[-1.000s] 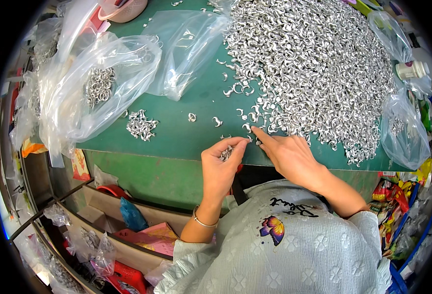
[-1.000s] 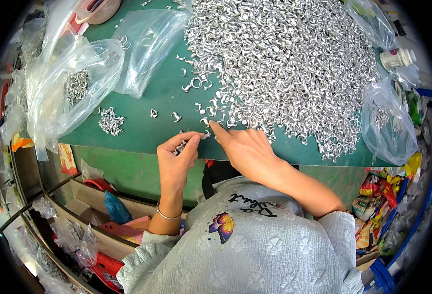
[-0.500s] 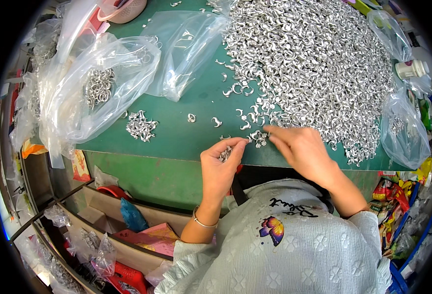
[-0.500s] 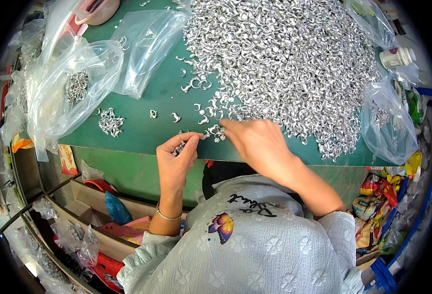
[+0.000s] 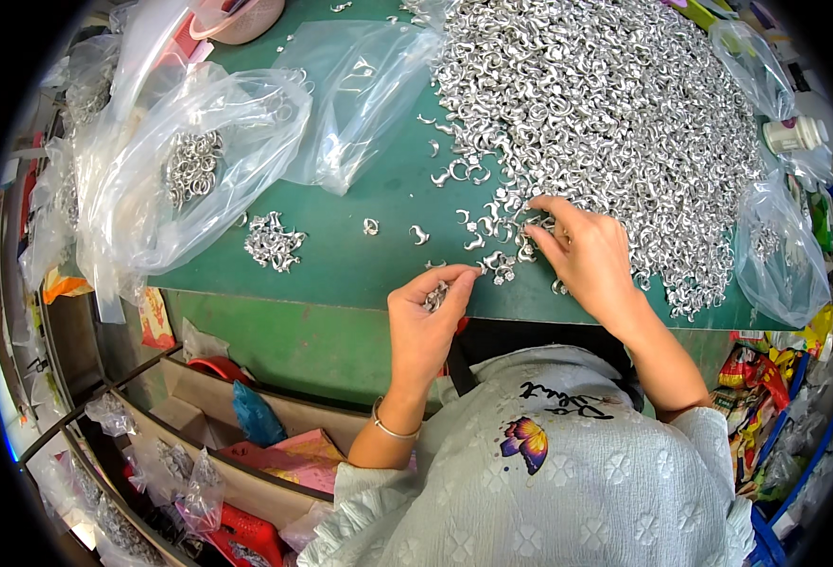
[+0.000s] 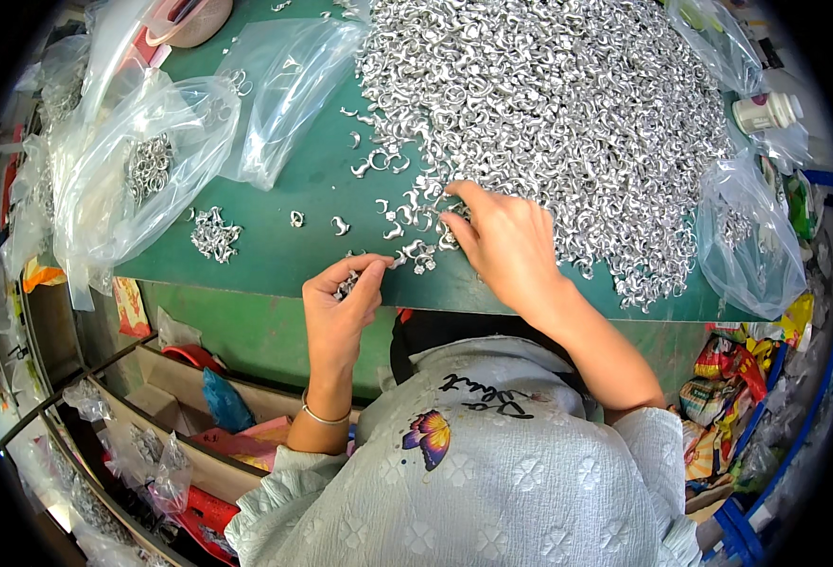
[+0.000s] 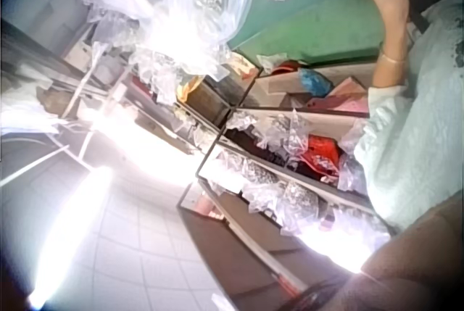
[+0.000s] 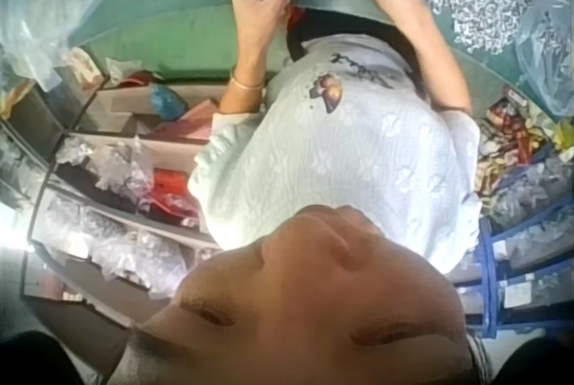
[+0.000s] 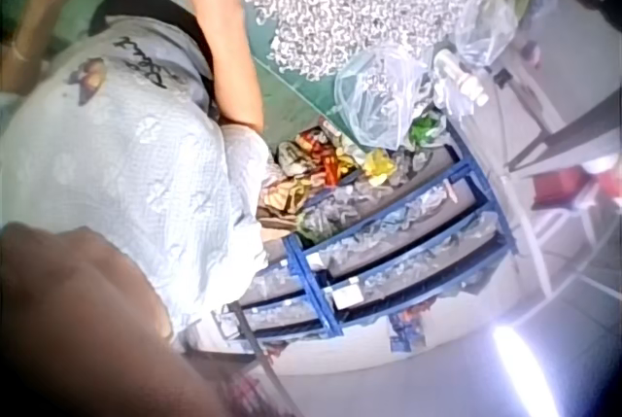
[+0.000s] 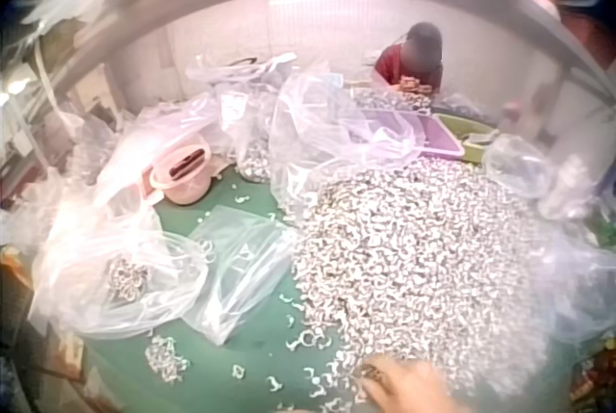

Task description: The person sorts through a large pile of small silver-colored metal components on a green workbench by hand, picking up individual pieces and moving them to different sections of the table.

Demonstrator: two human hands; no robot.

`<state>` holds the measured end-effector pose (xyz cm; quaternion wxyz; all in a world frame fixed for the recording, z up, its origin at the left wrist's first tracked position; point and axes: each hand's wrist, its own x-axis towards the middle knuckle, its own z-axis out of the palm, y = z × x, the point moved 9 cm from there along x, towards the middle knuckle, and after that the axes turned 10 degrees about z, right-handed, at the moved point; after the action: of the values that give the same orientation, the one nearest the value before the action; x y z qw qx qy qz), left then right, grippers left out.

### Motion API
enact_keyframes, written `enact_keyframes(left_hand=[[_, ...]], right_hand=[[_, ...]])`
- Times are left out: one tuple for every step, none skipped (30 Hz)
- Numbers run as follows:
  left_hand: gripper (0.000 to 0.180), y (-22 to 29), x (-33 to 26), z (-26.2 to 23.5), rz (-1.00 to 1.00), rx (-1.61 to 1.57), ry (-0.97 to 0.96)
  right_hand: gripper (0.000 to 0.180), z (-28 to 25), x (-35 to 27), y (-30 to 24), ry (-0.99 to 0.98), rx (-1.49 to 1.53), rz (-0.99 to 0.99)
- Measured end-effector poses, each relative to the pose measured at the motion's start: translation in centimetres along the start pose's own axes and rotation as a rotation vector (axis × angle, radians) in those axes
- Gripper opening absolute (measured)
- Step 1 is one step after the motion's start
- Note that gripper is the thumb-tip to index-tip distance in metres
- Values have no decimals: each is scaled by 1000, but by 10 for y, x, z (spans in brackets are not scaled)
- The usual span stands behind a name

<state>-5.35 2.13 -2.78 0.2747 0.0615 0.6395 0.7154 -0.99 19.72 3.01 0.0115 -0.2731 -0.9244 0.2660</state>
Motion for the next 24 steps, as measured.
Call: enact_keyframes(left_hand=[[12, 1, 0, 0, 17, 2, 4], [12, 1, 0, 0, 3, 2, -1], [11, 1, 0, 0, -12, 3, -7], [11, 1, 0, 0, -26, 4, -12], [11, 0, 0, 0, -24, 3, -9], [11, 0, 0, -1, -22, 2, -6], [11, -1, 0, -1, -20, 1, -3], [11, 0, -1, -1, -18, 3, -1], [11, 0, -1, -1, -16, 6, 1], [10, 0, -1, -1, -14, 8, 2], [11, 1, -1, -1, -4, 10, 2], [12, 1, 0, -1, 7, 11, 3], [12, 2, 0, -1, 17, 12, 4], [12, 2, 1, -1, 18, 16, 7], [12, 2, 1, -2, 20, 20, 11], [12, 2, 1, -2, 21, 25, 16], [11, 1, 1, -2, 0, 15, 14], [11, 1, 0, -1, -22, 5, 13], [10, 0, 0, -1, -43, -5, 12], [10, 0, 0, -1, -39, -6, 6], [10, -1, 1, 0, -34, -6, -2], [10, -1, 1, 0, -30, -7, -9], [11, 0, 1, 0, -16, 3, -2], [12, 1, 1, 0, -3, 14, 4]], right_hand=[[26, 0, 2, -2, 11, -7, -20], [25, 1, 3, -2, 48, -46, -40], [24, 4, 5, -3, 85, -84, -59], [23, 6, 5, -5, 121, -122, -78], [22, 8, 5, -8, 138, -129, -89], [22, 9, 5, -11, 156, -136, -99], [22, 9, 5, -13, 173, -143, -109], [21, 10, 5, -14, 170, -136, -130], [21, 10, 5, -14, 168, -129, -150], [20, 10, 5, -14, 165, -122, -170], [20, 15, 6, -10, 40, -90, -145], [19, 16, 7, -7, -85, -57, -119], [19, 19, 6, -5, -211, -25, -93], [18, 15, 5, -8, -210, -19, -111], [18, 11, 3, -11, -209, -14, -130], [17, 9, 2, -14, -209, -8, -149], [16, 5, 5, -12, -143, -10, -127], [16, 3, 8, -12, -78, -11, -105], [15, 0, 11, -10, -12, -12, -84], [15, 3, 11, -11, 22, -25, -111], [15, 7, 10, -11, 56, -37, -138], [15, 7, 9, -13, 90, -50, -165], [17, 11, 6, -15, 45, -90, -156], [18, 13, 2, -17, 10, -82, -172]])
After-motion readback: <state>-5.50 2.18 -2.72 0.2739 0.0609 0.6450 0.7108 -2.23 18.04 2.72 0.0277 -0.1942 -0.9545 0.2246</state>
